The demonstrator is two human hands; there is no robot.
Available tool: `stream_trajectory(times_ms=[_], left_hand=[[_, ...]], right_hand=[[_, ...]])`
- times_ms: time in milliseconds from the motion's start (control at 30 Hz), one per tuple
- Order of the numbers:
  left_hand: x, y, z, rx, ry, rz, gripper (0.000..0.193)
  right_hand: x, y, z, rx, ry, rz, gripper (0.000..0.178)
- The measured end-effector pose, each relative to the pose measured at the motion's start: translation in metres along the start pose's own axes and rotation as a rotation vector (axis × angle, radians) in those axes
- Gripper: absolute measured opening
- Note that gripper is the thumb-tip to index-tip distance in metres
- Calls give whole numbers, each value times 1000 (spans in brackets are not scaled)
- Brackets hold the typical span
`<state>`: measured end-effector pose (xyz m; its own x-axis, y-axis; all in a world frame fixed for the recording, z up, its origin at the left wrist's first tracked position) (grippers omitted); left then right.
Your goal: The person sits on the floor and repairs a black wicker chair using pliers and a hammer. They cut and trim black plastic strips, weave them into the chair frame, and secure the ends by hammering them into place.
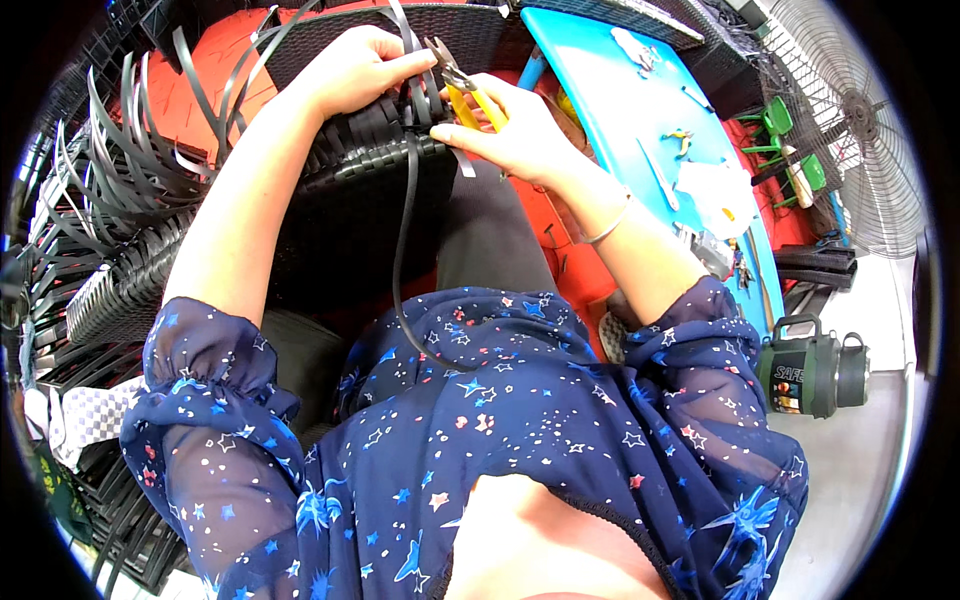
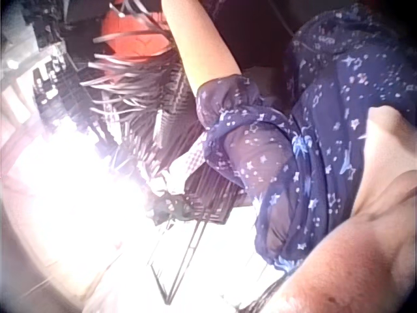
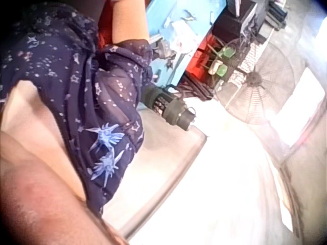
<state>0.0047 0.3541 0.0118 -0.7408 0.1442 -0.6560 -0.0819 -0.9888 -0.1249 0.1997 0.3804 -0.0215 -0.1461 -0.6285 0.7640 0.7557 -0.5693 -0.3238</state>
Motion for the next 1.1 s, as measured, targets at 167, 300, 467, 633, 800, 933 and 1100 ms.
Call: stream_trajectory(times_ms=[167, 300, 467, 633, 800, 933, 1100], left_hand=[[-72, 42, 27, -461, -624, -296, 35], [-115, 104, 29, -798, -735, -342, 51], [-113, 176, 11, -1021, -572, -355, 81], [-107, 194, -14, -812, -289, -152, 44], [-86, 135, -43, -548, -34, 77, 34], [-93, 102, -42, -440, -138, 152, 29], [-99, 81, -29, -263, -275, 58, 16]], right_hand=[[2, -2, 1, 9, -76, 8, 53], [-13, -10, -4, 16, -183, -9, 46], [-40, -8, -18, 175, -821, -232, 43], [-53, -11, -38, 144, -897, -95, 61], [-66, -1, -47, 122, -942, -153, 61], [-62, 6, -50, 182, -993, -148, 61], [-50, 12, -43, 224, -888, -173, 73]])
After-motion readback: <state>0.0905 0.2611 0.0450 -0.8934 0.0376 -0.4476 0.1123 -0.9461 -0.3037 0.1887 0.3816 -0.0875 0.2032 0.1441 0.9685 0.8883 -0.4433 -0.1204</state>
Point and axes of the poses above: each hand's wrist, its own y-axis away from the middle knuckle, its own z-axis out of the back of the hand, x = y × z, the point moved 5 cm from there along -y, towards the middle knuckle, and after that the axes turned 3 degrees about x, right-handed, at the moved point
